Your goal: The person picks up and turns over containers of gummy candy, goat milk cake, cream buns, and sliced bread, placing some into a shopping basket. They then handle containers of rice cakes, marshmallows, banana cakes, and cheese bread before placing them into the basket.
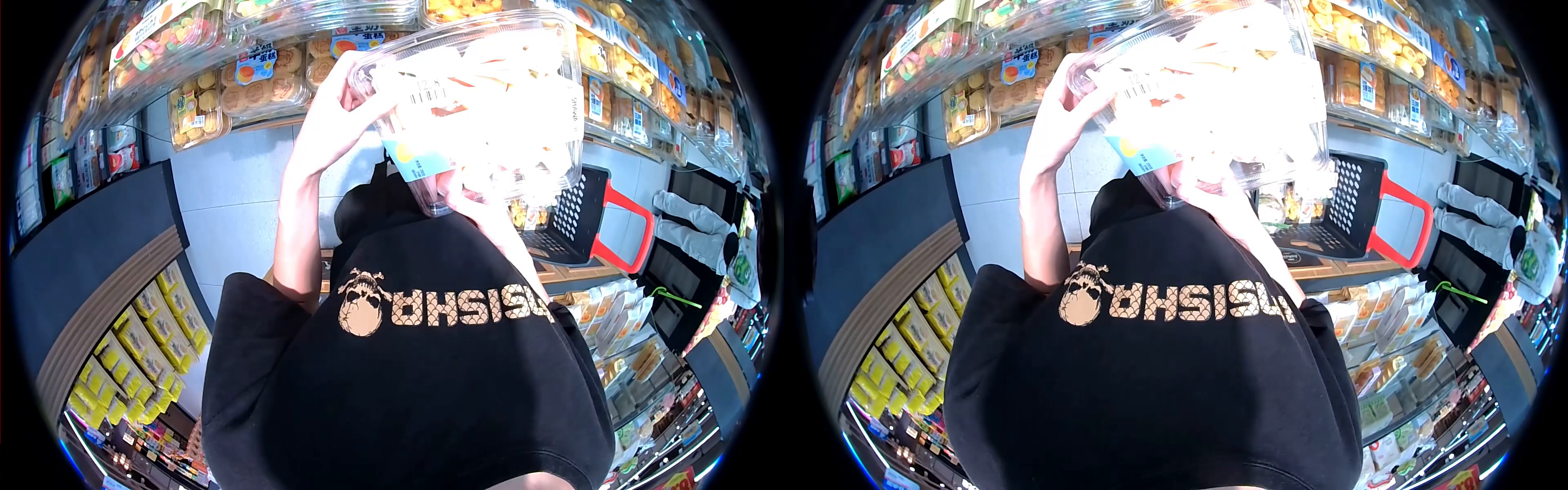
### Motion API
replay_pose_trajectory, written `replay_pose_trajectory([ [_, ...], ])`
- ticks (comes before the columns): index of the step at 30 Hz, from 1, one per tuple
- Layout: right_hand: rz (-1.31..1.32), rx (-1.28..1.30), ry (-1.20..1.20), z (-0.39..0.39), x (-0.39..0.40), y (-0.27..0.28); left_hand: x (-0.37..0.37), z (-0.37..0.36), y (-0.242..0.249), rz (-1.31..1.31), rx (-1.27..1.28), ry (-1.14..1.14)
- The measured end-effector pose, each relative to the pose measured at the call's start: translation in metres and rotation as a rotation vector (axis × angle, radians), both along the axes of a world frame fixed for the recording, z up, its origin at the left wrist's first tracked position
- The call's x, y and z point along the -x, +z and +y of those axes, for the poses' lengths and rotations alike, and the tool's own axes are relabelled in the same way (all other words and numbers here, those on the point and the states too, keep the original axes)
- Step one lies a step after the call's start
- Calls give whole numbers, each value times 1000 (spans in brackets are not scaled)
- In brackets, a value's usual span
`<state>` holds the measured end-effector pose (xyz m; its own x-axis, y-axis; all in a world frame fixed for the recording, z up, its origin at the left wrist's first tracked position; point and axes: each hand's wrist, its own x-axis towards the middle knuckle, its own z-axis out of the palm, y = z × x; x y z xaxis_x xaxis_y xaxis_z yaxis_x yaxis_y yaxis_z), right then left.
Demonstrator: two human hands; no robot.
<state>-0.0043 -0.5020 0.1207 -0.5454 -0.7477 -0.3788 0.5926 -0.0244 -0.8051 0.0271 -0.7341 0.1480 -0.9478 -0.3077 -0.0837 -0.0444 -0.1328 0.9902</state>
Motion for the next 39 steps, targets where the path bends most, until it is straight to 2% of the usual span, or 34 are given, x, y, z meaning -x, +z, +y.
replay_pose_trajectory([
  [7,-107,-89,18,-1,2,-3,0,-13,-1,-28,69,-13],
  [10,-195,-121,46,15,14,-11,-10,-34,-4,-103,94,-139],
  [11,-88,-178,26,20,18,-6,-14,-37,-6,-135,104,-209],
  [13,-150,-163,0,30,28,-6,-20,-37,-7,-194,123,-353],
  [14,-158,-93,1,33,32,-9,-15,-35,11,-387,362,-491],
  [16,-174,45,1,38,34,-18,-14,-34,2,-445,295,-566],
  [18,-129,28,-68,38,31,-18,-17,-35,-13,-511,290,-630],
  [21,-79,-19,-125,32,27,0,-21,-33,-16,-355,258,-673],
  [25,-141,-49,-85,40,29,1,-24,-28,-23,-312,149,-446],
  [28,-98,35,-165,35,25,6,-14,-10,-14,-305,-57,-298],
  [33,-113,38,-209,45,22,-4,-15,-12,-40,-310,103,-329],
  [37,-80,-36,-177,41,22,4,-10,-5,-18,-244,10,-359],
  [39,-144,-67,-197,43,22,2,-10,-5,-20,-250,16,-350],
])
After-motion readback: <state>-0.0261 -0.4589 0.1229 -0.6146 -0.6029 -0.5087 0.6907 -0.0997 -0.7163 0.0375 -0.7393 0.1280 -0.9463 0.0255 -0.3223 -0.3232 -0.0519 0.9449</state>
